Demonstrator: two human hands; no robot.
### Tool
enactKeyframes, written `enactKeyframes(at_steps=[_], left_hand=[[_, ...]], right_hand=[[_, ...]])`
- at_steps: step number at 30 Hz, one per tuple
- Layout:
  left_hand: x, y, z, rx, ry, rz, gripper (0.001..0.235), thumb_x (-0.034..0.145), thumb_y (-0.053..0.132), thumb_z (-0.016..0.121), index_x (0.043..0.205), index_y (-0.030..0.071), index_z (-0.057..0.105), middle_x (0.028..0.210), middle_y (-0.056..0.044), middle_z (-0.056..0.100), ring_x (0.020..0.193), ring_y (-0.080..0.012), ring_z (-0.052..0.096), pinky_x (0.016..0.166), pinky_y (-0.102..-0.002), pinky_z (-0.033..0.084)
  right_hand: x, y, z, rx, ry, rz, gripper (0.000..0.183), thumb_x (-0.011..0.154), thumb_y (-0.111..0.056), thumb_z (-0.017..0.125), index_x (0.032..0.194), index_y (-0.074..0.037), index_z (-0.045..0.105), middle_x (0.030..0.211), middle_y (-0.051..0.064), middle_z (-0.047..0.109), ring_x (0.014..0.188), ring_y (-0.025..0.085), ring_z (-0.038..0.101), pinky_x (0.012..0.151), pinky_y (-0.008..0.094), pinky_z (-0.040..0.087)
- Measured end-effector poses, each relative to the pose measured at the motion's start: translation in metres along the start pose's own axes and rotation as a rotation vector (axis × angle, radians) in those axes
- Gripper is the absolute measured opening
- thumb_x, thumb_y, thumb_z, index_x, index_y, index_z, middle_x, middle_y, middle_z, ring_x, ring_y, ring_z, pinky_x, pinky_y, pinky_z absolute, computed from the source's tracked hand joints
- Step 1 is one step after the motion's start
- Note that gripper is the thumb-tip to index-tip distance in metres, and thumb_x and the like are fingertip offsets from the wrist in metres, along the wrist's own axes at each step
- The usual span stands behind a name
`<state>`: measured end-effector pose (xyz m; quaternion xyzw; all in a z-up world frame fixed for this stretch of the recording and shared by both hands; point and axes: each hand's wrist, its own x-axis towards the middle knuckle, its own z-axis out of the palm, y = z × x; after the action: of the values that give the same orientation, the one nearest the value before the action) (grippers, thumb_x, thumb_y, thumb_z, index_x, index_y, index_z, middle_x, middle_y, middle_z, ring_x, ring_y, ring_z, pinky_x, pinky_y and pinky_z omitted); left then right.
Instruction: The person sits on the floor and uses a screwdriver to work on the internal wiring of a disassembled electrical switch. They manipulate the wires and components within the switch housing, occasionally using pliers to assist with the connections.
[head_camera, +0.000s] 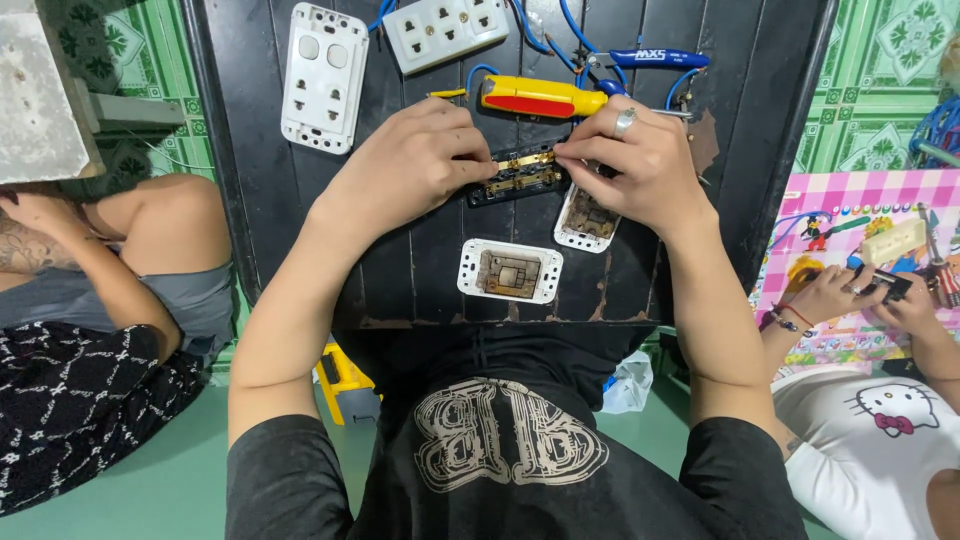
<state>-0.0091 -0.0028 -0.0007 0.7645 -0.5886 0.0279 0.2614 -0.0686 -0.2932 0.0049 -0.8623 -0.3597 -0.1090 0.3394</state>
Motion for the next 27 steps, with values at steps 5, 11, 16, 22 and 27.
enactKeyframes(at_steps=[5, 11, 16, 22, 27], left_hand=[[0.0000, 0.0021, -0.0004, 0.048, -0.020, -0.010, 0.027, 0.086, 0.000, 0.084, 0.112, 0.009, 0.082, 0.096, -0.005, 0.071, 0.088, -0.0248, 0.060, 0.081, -0.037, 0.049], [0.0001, 0.0019, 0.0014, 0.082, -0.037, -0.002, 0.028, 0.086, -0.002, 0.082, 0.112, 0.009, 0.081, 0.095, -0.004, 0.069, 0.086, -0.0239, 0.059, 0.084, -0.037, 0.050], [0.0023, 0.0028, 0.0001, 0.090, -0.051, -0.016, 0.027, 0.087, -0.001, 0.081, 0.110, 0.012, 0.082, 0.095, -0.003, 0.069, 0.086, -0.0233, 0.059, 0.084, -0.037, 0.049], [0.0045, 0.0029, -0.0038, 0.080, -0.085, -0.035, 0.039, 0.083, -0.003, 0.080, 0.117, 0.015, 0.080, 0.099, -0.002, 0.064, 0.089, -0.0243, 0.058, 0.082, -0.039, 0.048], [0.0069, 0.0065, -0.0086, 0.133, -0.144, -0.031, 0.052, 0.087, -0.003, 0.075, 0.134, 0.017, 0.073, 0.102, -0.003, 0.063, 0.091, -0.0239, 0.058, 0.082, -0.039, 0.046]], right_hand=[[-0.0013, 0.0007, 0.0010, -0.017, -0.004, 0.003, 0.005, 0.099, 0.001, 0.084, 0.101, 0.004, 0.080, 0.096, 0.016, 0.071, 0.085, 0.029, 0.069, 0.079, 0.042, 0.057], [-0.0022, 0.0018, 0.0015, -0.102, -0.013, -0.036, 0.004, 0.100, -0.003, 0.084, 0.100, 0.000, 0.081, 0.096, 0.013, 0.072, 0.082, 0.027, 0.067, 0.074, 0.039, 0.056], [0.0004, -0.0021, -0.0022, -0.152, -0.036, -0.027, 0.003, 0.102, -0.003, 0.084, 0.100, -0.003, 0.081, 0.096, 0.010, 0.070, 0.084, 0.027, 0.066, 0.067, 0.036, 0.054], [-0.0003, -0.0009, -0.0034, -0.127, -0.039, -0.019, 0.002, 0.101, -0.002, 0.083, 0.101, -0.003, 0.081, 0.096, 0.010, 0.070, 0.086, 0.028, 0.067, 0.064, 0.036, 0.053], [-0.0033, 0.0011, 0.0034, 0.042, 0.019, 0.055, 0.008, 0.098, -0.006, 0.084, 0.099, 0.001, 0.082, 0.094, 0.014, 0.070, 0.087, 0.031, 0.067, 0.074, 0.040, 0.057]])
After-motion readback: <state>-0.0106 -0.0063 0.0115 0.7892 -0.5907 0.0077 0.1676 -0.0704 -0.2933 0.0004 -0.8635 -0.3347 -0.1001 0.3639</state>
